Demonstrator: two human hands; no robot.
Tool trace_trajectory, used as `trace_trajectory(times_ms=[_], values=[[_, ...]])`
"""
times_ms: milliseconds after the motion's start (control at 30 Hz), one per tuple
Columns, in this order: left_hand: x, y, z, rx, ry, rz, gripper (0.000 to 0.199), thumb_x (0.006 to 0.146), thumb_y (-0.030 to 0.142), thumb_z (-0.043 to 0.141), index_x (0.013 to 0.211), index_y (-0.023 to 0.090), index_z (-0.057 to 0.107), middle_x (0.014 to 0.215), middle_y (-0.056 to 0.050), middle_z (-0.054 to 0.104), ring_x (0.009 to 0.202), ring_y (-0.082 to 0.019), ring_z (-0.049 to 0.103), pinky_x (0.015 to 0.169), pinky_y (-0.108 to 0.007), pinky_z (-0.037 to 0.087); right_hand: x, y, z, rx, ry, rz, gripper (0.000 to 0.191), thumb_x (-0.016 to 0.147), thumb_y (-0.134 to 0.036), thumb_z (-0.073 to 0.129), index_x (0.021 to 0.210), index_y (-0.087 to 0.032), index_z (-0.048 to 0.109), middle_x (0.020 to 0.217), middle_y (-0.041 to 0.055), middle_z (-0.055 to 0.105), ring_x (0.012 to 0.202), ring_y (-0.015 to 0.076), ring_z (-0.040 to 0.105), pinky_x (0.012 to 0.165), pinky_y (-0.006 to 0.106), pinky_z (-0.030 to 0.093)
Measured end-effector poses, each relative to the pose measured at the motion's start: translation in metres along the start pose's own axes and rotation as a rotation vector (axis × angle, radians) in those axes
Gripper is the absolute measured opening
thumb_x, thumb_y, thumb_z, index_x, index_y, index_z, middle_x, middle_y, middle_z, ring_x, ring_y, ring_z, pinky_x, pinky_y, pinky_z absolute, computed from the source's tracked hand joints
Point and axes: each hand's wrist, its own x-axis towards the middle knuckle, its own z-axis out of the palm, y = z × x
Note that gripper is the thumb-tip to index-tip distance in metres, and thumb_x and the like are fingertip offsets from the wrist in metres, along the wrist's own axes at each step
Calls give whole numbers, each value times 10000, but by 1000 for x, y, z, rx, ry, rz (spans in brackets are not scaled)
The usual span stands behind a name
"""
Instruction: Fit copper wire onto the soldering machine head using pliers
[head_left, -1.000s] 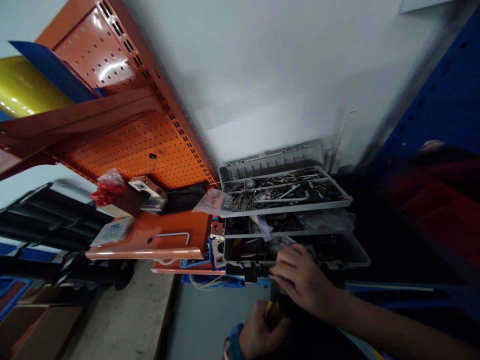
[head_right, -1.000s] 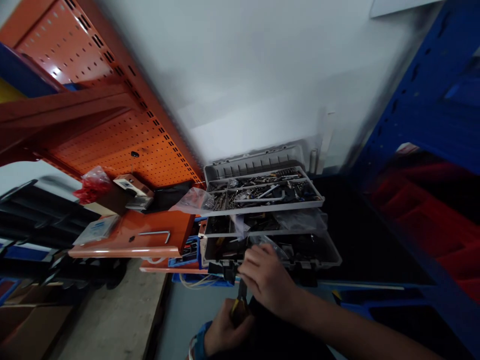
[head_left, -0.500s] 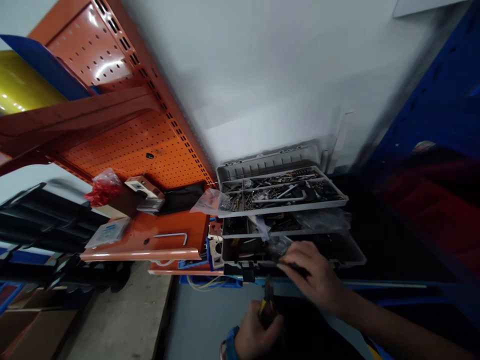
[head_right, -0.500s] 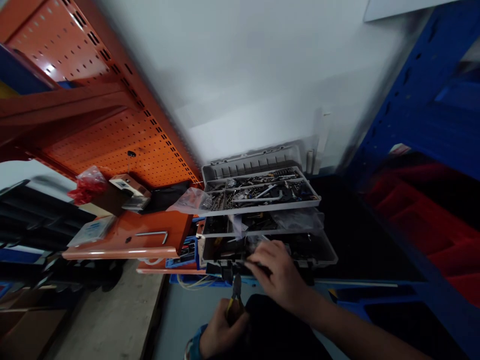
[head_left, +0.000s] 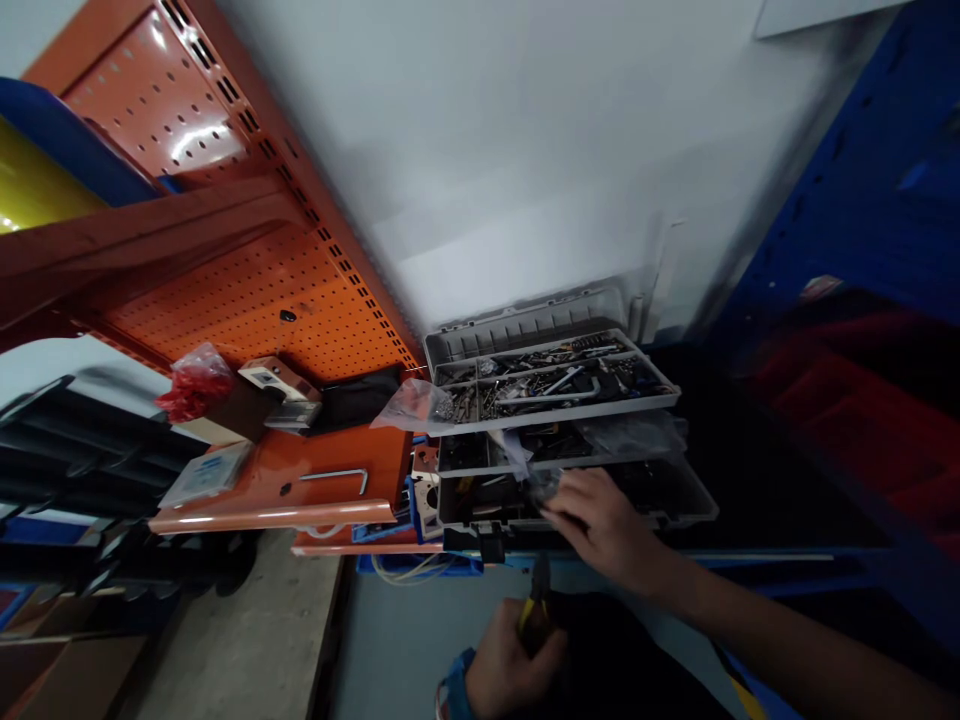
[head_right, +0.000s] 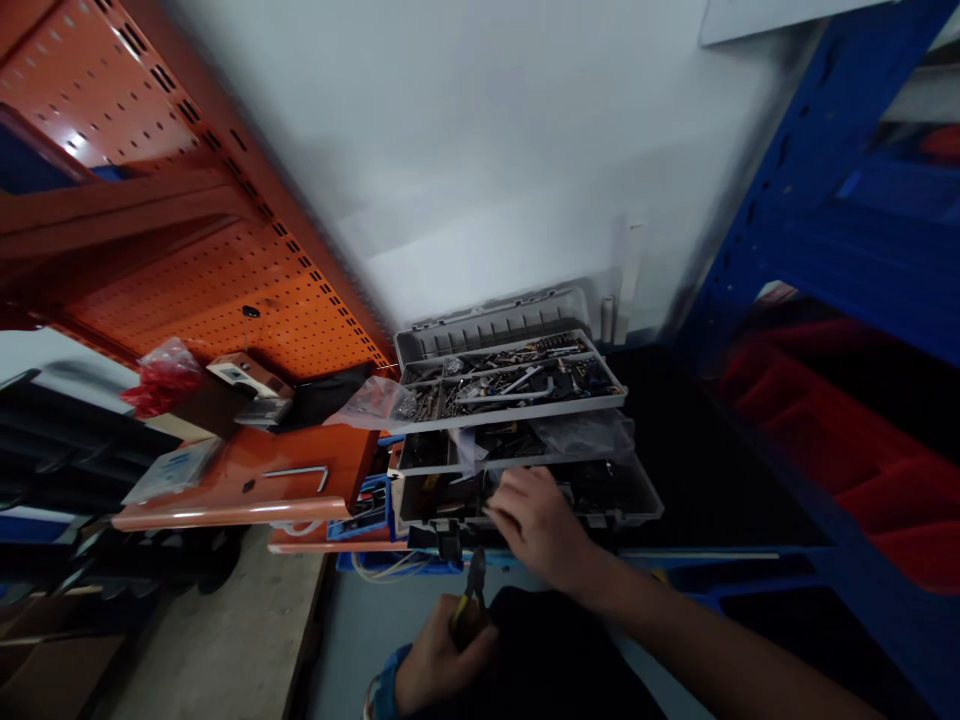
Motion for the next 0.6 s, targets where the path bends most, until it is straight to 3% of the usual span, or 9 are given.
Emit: trace_trajectory(times_ms=[133,267,367,500,600], values=[[1,-5,0,-19,6,22,410,635,505,671,664,189,411,580,52,401,562,-80,360,540,-224,328,4,4,-1,37,-73,-59,205,861,-129,478,670,-165,544,650,6,504,665,125,464,660,284,319],[2,-5,0,-31,-42,83,409,671,503,654,621,189,398,532,62,352,525,-70,308,493,-217,280,5,6,-3,4,7,-26,204,861,-137,489,661,-158,527,637,4,489,646,122,454,645,275,317],[1,-1,-1,-1,-90,119,385,703,456,635,590,186,384,518,65,321,514,-67,267,479,-224,238,5,7,-3,51,-77,-76,216,866,-138,479,657,-161,531,636,1,489,645,120,451,655,276,320],[-2,4,-3,37,-85,87,332,713,364,626,594,188,371,521,69,322,507,-63,273,483,-225,232,6,8,-3,15,-26,-29,219,865,-147,490,649,-161,520,628,0,485,637,120,452,637,272,318],[-3,8,-3,25,-86,89,342,715,331,627,578,191,347,509,74,322,486,-55,263,463,-221,214,6,7,-4,62,-88,-64,206,869,-152,486,669,-163,536,639,-1,496,644,117,463,651,274,329]])
